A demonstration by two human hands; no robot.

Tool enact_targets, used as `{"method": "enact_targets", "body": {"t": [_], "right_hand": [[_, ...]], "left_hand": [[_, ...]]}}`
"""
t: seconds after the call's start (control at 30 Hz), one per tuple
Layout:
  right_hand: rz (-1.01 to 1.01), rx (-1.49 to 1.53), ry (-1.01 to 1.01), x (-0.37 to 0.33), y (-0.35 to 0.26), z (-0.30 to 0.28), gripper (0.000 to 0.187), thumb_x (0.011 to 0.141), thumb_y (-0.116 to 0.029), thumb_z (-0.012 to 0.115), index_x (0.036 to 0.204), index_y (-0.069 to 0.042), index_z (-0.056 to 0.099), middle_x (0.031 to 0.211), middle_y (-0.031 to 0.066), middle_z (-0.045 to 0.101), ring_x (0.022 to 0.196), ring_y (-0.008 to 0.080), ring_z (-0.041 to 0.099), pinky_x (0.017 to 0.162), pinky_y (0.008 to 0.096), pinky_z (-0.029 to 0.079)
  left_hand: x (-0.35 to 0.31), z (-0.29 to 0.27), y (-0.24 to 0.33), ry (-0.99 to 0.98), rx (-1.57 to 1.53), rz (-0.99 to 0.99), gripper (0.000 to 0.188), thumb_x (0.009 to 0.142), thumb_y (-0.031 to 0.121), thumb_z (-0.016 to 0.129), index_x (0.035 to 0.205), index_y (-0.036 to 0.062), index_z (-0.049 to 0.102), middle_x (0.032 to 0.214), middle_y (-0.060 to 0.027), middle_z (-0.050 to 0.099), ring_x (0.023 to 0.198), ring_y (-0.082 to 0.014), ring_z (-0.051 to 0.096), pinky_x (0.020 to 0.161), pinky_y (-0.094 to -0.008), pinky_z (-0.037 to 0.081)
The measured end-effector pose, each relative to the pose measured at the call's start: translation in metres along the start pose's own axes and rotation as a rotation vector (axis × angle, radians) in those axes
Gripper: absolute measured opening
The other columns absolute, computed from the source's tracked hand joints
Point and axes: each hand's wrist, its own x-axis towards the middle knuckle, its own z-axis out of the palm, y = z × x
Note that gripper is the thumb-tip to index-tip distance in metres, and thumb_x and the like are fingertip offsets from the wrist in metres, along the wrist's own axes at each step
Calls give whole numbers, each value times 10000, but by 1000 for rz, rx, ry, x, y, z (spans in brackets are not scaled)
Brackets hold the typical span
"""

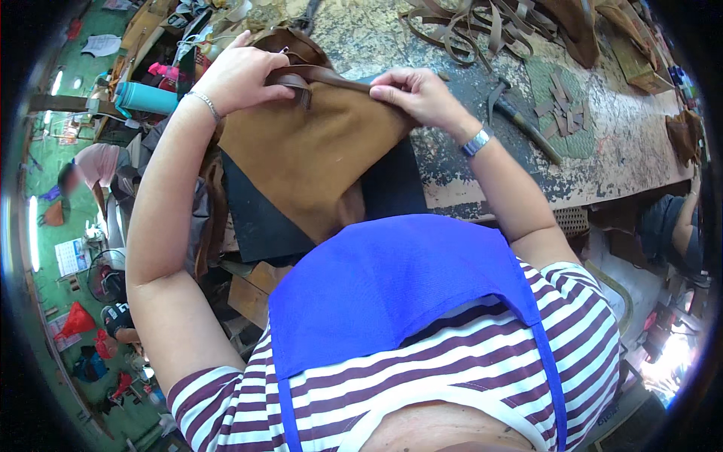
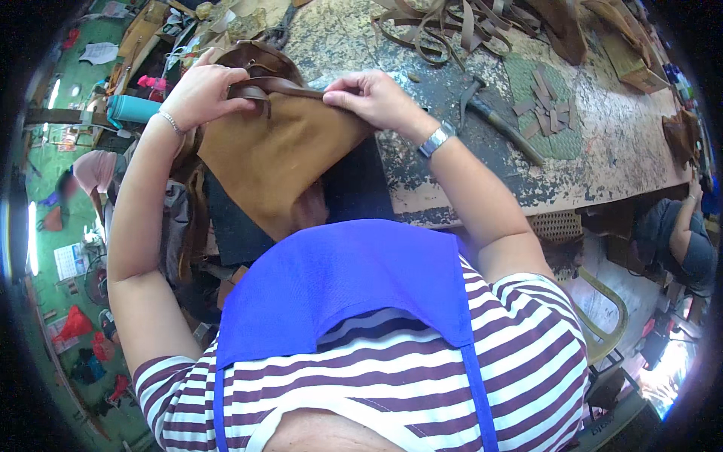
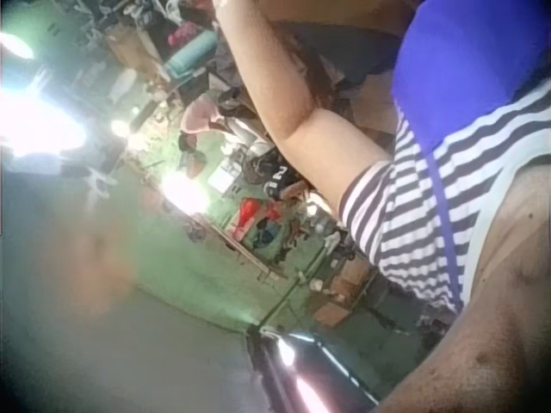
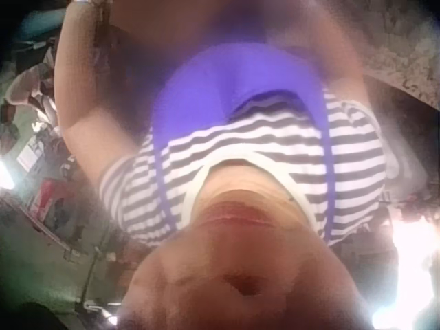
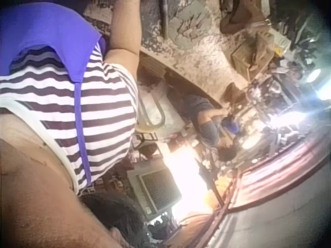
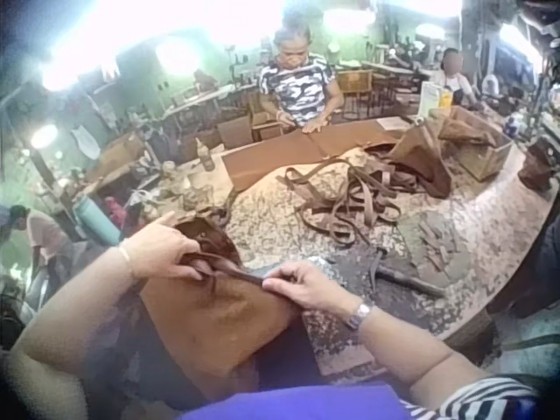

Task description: The recorder is assembling components of a leather bag, including attaching trim and using a hammer and pliers to secure parts.

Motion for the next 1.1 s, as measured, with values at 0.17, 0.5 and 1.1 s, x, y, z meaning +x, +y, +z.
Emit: {"method": "enact_targets", "body": {"t": [0.17, 0.5, 1.1], "right_hand": [[-212, -314, -169, 71, -29, -22, 233, 888, -232, 678, 1001, -29, 690, 860, -38, 664, 823, 35, 567, 751, 223, 472], [-265, -609, -624, 140, -74, 28, 296, 862, -317, 690, 1028, -73, 707, 922, 29, 708, 883, 116, 622, 828, 273, 475], [-281, -730, -643, 151, -3, 36, 266, 869, -322, 654, 1015, -104, 700, 963, 104, 704, 917, 250, 656, 856, 348, 485]], "left_hand": [[-42, -26, -8, 179, -1, 10, 410, 771, 401, 724, 930, 37, 623, 643, -118, 582, 699, -261, 610, 950, -407, 409], [-129, 65, -5, 275, -1066, -423, 244, 931, 233, 616, 851, 4, 597, 737, 88, 480, 705, -21, 408, 616, -204, 374], [-92, 104, 20, 406, -582, -158, 186, 879, 209, 612, 999, 92, 692, 1004, -78, 673, 941, -212, 612, 892, -351, 446]]}}
